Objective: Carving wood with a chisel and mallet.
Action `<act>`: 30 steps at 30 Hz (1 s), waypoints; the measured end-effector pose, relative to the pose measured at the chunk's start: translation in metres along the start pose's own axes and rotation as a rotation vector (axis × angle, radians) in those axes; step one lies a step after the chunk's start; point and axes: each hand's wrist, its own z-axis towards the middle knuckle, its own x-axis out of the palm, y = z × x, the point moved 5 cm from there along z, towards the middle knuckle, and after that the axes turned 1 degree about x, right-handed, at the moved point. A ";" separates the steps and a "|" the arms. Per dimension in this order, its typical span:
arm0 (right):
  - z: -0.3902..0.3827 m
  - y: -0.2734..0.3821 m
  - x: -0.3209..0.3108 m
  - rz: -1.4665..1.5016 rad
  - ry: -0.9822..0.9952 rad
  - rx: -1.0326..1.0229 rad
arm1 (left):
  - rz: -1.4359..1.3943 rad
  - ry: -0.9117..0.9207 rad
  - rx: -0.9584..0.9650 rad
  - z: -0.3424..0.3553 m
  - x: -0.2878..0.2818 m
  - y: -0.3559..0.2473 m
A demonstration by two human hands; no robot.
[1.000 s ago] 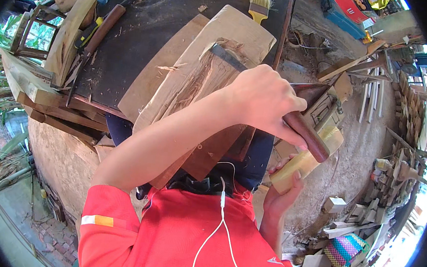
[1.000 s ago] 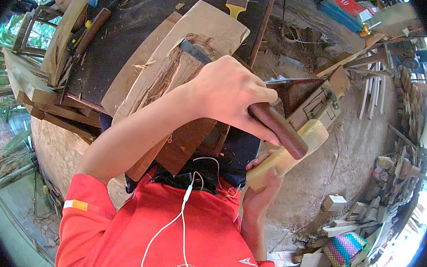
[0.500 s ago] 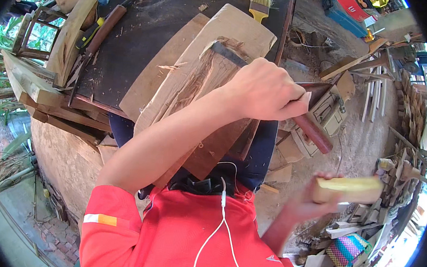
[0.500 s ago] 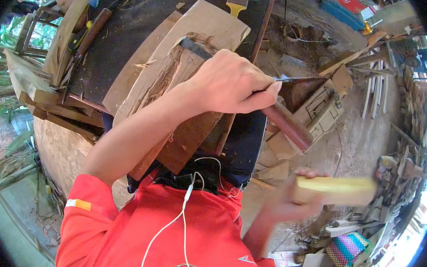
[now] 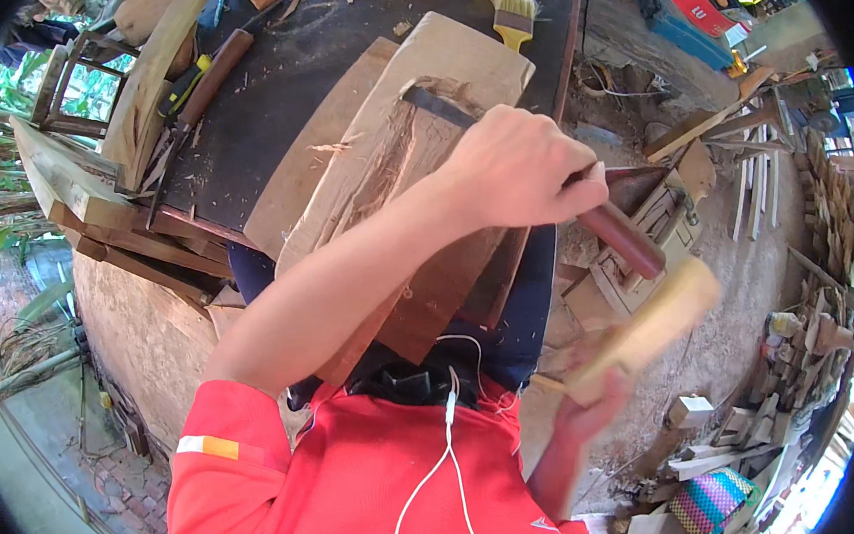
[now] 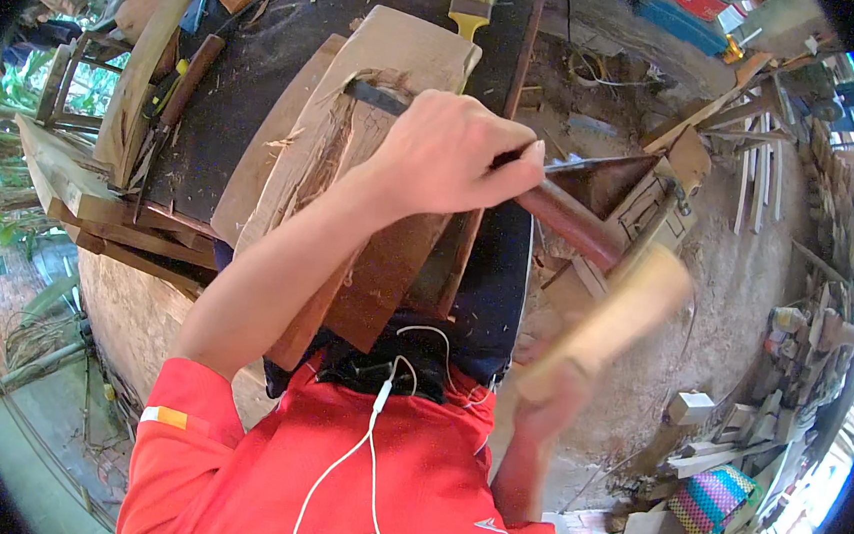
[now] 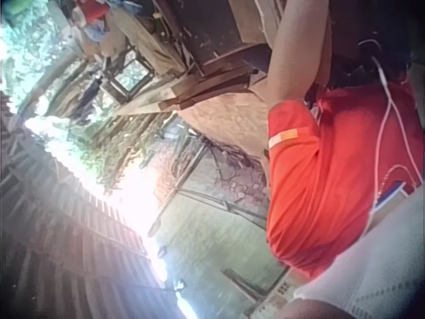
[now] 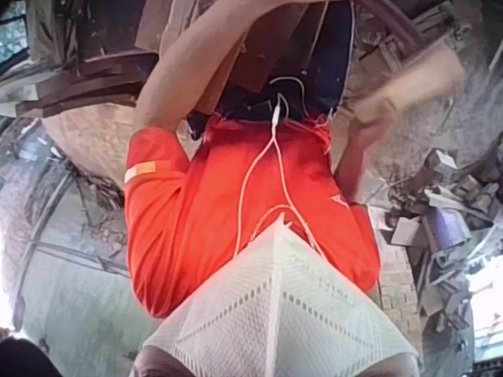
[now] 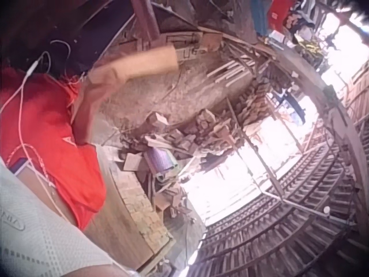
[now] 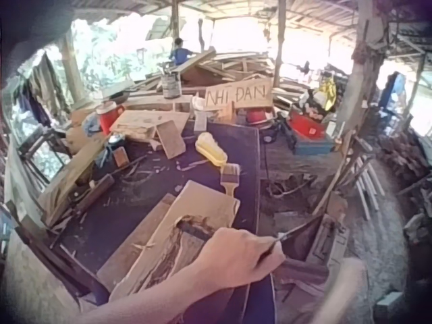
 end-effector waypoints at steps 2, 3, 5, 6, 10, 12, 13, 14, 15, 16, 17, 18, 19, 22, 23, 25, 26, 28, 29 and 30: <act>0.015 0.031 -0.013 0.054 -0.050 -0.232 | -0.043 -0.005 -0.008 0.002 0.000 -0.003; 0.018 0.022 -0.009 0.053 -0.048 -0.229 | -0.042 -0.006 -0.011 0.004 -0.001 -0.001; 0.018 0.004 0.000 0.069 -0.217 -0.323 | -0.041 0.012 -0.011 0.008 0.000 -0.003; 0.012 -0.016 0.001 -0.027 0.227 0.107 | -0.044 0.014 -0.010 0.007 0.001 -0.003; 0.019 0.025 -0.005 0.115 0.005 -0.080 | -0.001 0.023 -0.091 0.005 -0.002 0.009; 0.030 0.026 0.014 0.260 -0.214 -0.191 | -0.032 0.022 -0.082 0.005 0.000 0.005; 0.031 0.026 0.014 0.403 -0.421 -0.293 | -0.025 0.032 -0.100 0.005 -0.001 0.006; 0.033 0.005 0.011 0.030 -0.183 -0.268 | -0.019 0.043 -0.112 0.007 -0.001 0.008; 0.026 0.006 -0.009 0.028 -0.182 -0.271 | -0.021 0.040 -0.111 0.008 -0.001 0.010; 0.021 0.006 0.003 -0.029 0.029 -0.053 | 0.008 0.043 -0.122 0.006 -0.002 0.013; 0.016 0.000 0.015 -0.085 0.239 0.168 | 0.036 0.046 -0.135 0.004 -0.002 0.016; 0.022 0.007 0.002 -0.127 0.075 0.063 | 0.036 0.044 -0.140 0.003 -0.002 0.017; 0.028 0.010 0.006 -0.132 0.077 0.063 | 0.042 0.064 -0.141 0.006 0.000 0.016; 0.044 0.010 0.000 0.253 -0.286 -0.146 | 0.037 0.082 -0.149 0.009 0.001 0.015; 0.039 0.011 -0.003 0.252 -0.284 -0.143 | 0.027 0.079 -0.148 0.010 0.000 0.016; 0.022 -0.002 0.017 -0.020 0.234 0.300 | 0.039 0.071 -0.164 0.008 -0.002 0.019; 0.028 0.012 0.007 -0.158 0.107 0.198 | 0.050 0.063 -0.177 0.007 -0.004 0.021; 0.037 0.028 0.003 -0.024 -0.002 0.090 | 0.070 0.074 -0.188 0.008 -0.003 0.020; 0.042 0.035 0.001 0.110 -0.113 -0.022 | 0.088 0.084 -0.196 0.008 -0.002 0.019; 0.047 0.031 0.006 0.133 -0.208 -0.125 | 0.088 0.085 -0.196 0.009 -0.002 0.018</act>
